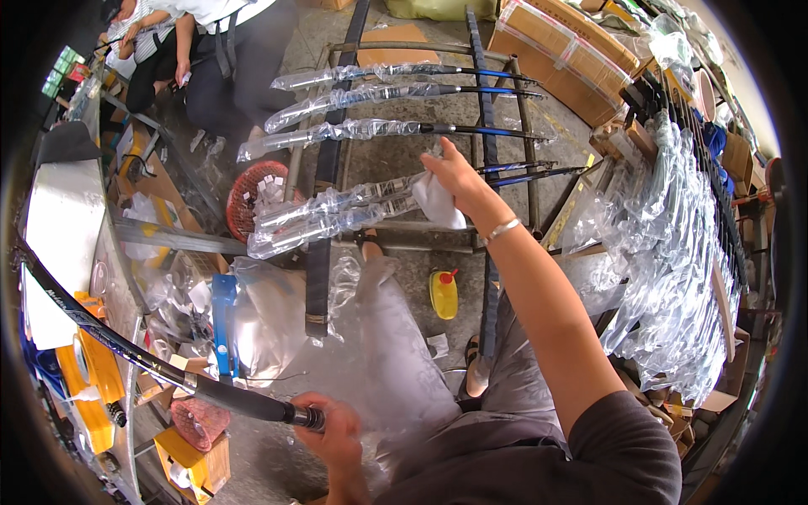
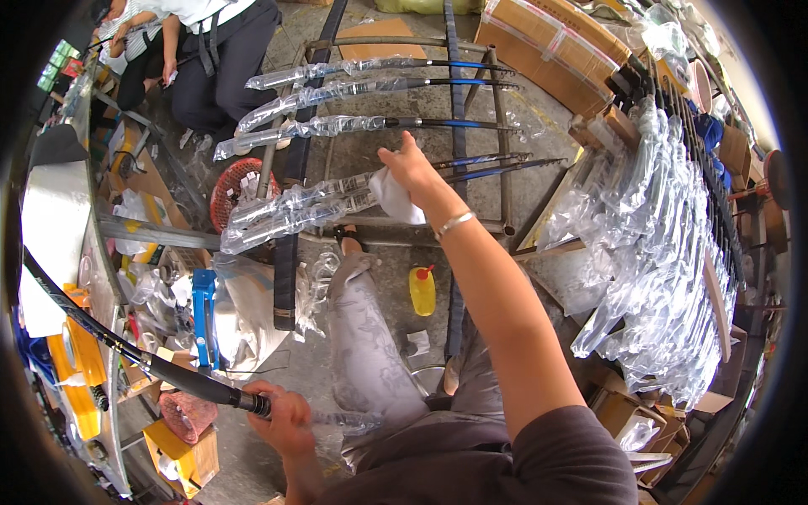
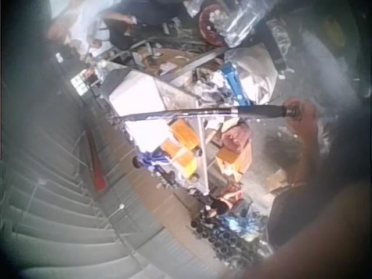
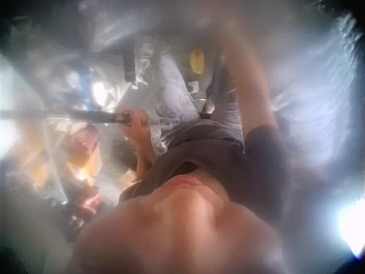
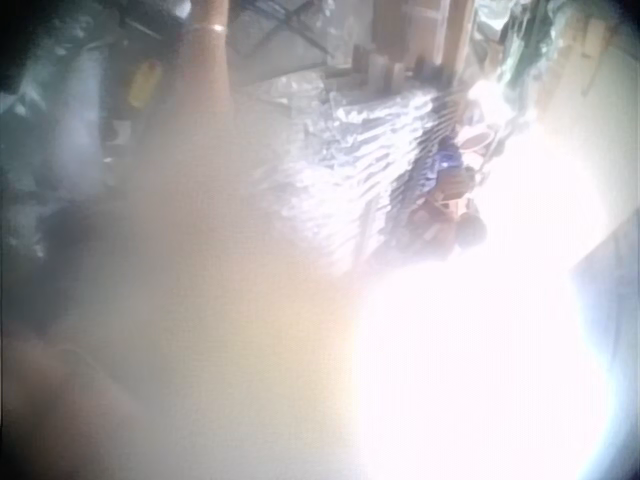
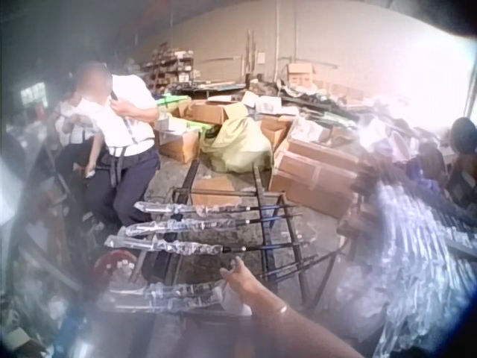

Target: The person wipes the handle and shaft of a fishing rod using a white cloth. They handle the rod one at a time, wiping it thoroughly before placing it back on a metal rack among other wrapped rods.

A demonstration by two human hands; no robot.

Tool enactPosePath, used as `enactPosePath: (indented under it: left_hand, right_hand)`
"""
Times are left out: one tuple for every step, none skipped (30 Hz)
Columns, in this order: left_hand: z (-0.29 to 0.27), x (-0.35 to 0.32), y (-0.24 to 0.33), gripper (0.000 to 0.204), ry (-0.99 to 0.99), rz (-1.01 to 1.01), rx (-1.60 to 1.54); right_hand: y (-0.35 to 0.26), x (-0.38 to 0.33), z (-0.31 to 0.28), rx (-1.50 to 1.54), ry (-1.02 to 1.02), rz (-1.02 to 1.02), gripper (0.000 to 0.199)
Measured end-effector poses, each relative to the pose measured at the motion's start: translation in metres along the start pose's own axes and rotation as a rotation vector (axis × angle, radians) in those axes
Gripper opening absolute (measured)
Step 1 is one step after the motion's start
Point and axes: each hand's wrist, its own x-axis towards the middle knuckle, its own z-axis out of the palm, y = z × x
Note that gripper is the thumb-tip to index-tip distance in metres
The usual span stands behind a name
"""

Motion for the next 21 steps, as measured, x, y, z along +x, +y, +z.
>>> enactPosePath:
  left_hand:
    - [-0.001, 0.001, -0.001, 0.016, -0.006, 0.001, -0.002]
    - [-0.001, 0.001, 0.0, 0.016, 0.014, -0.002, -0.017]
    - [-0.001, 0.001, 0.0, 0.016, 0.033, -0.007, -0.031]
    - [0.0, 0.0, 0.0, 0.016, 0.05, -0.01, -0.047]
    - [0.0, 0.0, 0.0, 0.016, 0.047, -0.003, -0.039]
    - [-0.001, 0.0, 0.0, 0.016, 0.043, 0.003, -0.03]
    - [-0.002, 0.001, 0.0, 0.016, 0.046, 0.007, -0.022]
    - [-0.005, 0.002, -0.001, 0.018, 0.053, -0.007, -0.044]
    - [-0.008, 0.003, -0.002, 0.019, 0.059, -0.021, -0.066]
    - [-0.01, 0.004, -0.003, 0.021, 0.064, -0.036, -0.089]
    - [-0.011, 0.005, -0.004, 0.021, 0.066, -0.038, -0.101]
    - [-0.011, 0.006, -0.005, 0.021, 0.069, -0.04, -0.113]
    - [-0.012, 0.007, -0.006, 0.02, 0.073, -0.042, -0.126]
    - [-0.013, 0.007, -0.008, 0.018, 0.071, -0.028, -0.107]
    - [-0.013, 0.008, -0.01, 0.016, 0.069, -0.013, -0.087]
    - [-0.013, 0.008, -0.011, 0.014, 0.059, 0.0, -0.067]
    - [-0.011, 0.009, -0.01, 0.014, 0.052, -0.005, -0.07]
    - [-0.008, 0.009, -0.007, 0.014, 0.045, -0.011, -0.073]
    - [-0.007, 0.009, -0.006, 0.014, 0.049, -0.016, -0.078]
    - [-0.007, 0.009, -0.006, 0.014, 0.062, -0.027, -0.079]
    - [-0.007, 0.009, -0.006, 0.014, 0.074, -0.038, -0.081]
  right_hand:
    - [0.0, 0.009, 0.007, -0.006, 0.025, 0.024, 0.078]
    - [0.0, 0.016, 0.012, -0.012, 0.05, 0.049, 0.079]
    - [0.0, 0.022, 0.015, 0.007, 0.053, 0.069, 0.08]
    - [0.001, 0.031, 0.016, -0.026, 0.086, 0.083, 0.081]
    - [0.003, 0.039, 0.016, -0.058, 0.121, 0.097, 0.082]
    - [0.006, 0.045, 0.015, -0.09, 0.158, 0.111, 0.083]
    - [0.004, 0.045, 0.019, -0.064, 0.171, 0.118, 0.084]
    - [0.002, 0.045, 0.021, -0.037, 0.185, 0.126, 0.085]
    - [0.0, 0.046, 0.022, -0.009, 0.201, 0.133, 0.087]
    - [-0.003, 0.045, 0.023, -0.048, 0.193, 0.132, 0.088]
    - [-0.005, 0.045, 0.024, -0.086, 0.185, 0.131, 0.089]
    - [-0.007, 0.045, 0.024, -0.123, 0.178, 0.13, 0.091]
    - [-0.011, 0.042, 0.027, -0.133, 0.179, 0.142, 0.091]
    - [-0.016, 0.038, 0.031, -0.143, 0.179, 0.154, 0.092]
    - [-0.019, 0.037, 0.033, -0.154, 0.178, 0.166, 0.093]
    - [-0.015, 0.041, 0.03, -0.171, 0.19, 0.146, 0.093]
    - [-0.009, 0.049, 0.026, -0.186, 0.201, 0.127, 0.093]
    - [-0.002, 0.056, 0.022, -0.202, 0.212, 0.107, 0.093]
    - [-0.004, 0.055, 0.024, -0.224, 0.211, 0.108, 0.094]
    - [-0.006, 0.054, 0.026, -0.246, 0.211, 0.109, 0.094]
    - [-0.008, 0.053, 0.028, -0.268, 0.211, 0.11, 0.095]
